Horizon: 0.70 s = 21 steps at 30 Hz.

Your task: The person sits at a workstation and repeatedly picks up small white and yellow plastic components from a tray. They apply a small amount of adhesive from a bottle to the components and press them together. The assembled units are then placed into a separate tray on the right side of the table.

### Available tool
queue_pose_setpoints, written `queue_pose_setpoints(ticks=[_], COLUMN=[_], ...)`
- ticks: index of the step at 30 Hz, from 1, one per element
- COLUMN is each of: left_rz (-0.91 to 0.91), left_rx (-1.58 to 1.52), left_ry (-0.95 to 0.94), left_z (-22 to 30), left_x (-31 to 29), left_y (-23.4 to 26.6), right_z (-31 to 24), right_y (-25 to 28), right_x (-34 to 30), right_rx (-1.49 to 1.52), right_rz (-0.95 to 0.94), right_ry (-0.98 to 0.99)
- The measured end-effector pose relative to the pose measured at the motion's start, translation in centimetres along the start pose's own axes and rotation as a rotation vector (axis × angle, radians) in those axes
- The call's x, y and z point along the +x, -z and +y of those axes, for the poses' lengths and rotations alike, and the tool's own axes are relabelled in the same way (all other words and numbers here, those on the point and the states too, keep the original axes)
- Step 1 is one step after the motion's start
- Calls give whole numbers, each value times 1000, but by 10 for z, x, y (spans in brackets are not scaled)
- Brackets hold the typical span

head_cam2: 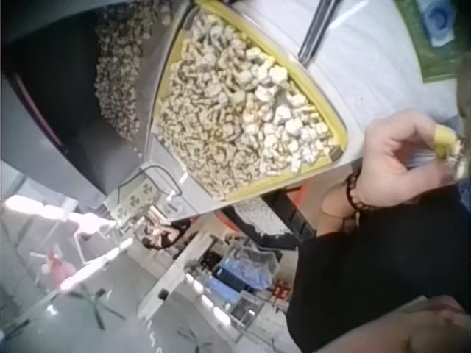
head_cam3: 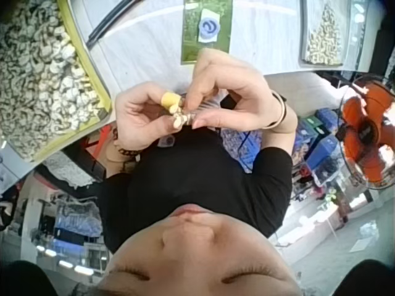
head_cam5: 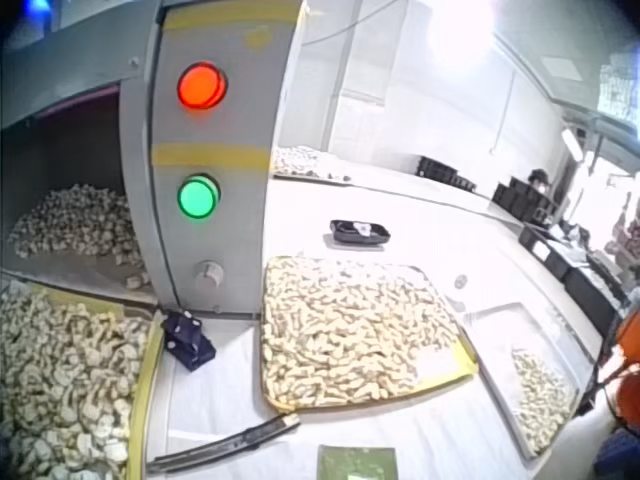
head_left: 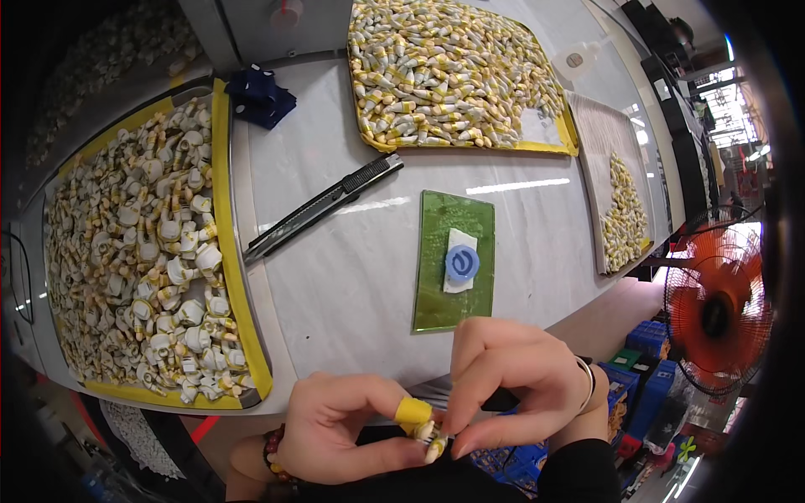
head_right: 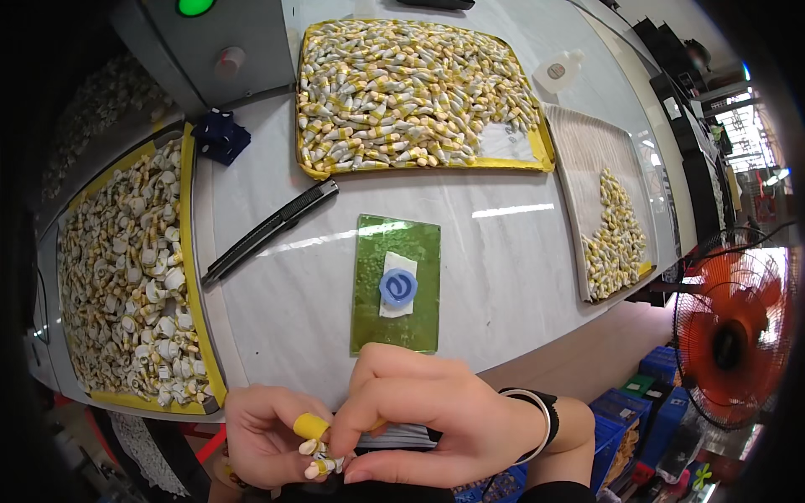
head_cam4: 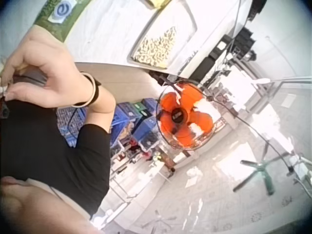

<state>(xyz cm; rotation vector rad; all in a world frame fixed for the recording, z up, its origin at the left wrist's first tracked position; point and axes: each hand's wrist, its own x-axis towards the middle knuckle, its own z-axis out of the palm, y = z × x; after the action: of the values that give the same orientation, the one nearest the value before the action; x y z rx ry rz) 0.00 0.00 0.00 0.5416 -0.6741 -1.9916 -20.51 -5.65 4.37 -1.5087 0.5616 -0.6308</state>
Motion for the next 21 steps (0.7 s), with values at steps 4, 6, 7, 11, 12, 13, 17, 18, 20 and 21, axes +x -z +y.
queue_pose_setpoints(ticks=[4, 6, 7, 11, 12, 13, 17, 18, 20, 21], left_rz=[2, 8, 12, 0, -2, 0, -174, -171, -145, -31], left_rx=[19, 26, 25, 47, 64, 81, 603, 730, 966, 989], left_ry=[2, -3, -19, -27, -18, -11, -1, -106, -294, -380], left_z=[-1, -2, -4, -7, -6, -6, 29, 48, 80, 97], left_x=[-1, 0, 0, 1, 1, 1, 2, -2, -12, -23], left_y=[-1, -2, -2, -2, -2, -3, 0, 0, 13, 17], right_z=[-3, -4, -4, -8, -8, -9, -11, -10, -10, -12], right_y=[-2, -3, -2, -2, -4, -6, -5, -7, -9, -12], right_x=[3, 2, 2, 1, 3, 1, -3, -2, -12, -16], right_rx=[-29, -40, -47, -85, -108, -130, -186, -179, -217, -225], right_rz=[-13, -21, -22, -41, -19, 1, -27, 10, 182, 254], right_ry=[-28, -53, -72, -119, -121, -123, -40, 2, -33, -38])
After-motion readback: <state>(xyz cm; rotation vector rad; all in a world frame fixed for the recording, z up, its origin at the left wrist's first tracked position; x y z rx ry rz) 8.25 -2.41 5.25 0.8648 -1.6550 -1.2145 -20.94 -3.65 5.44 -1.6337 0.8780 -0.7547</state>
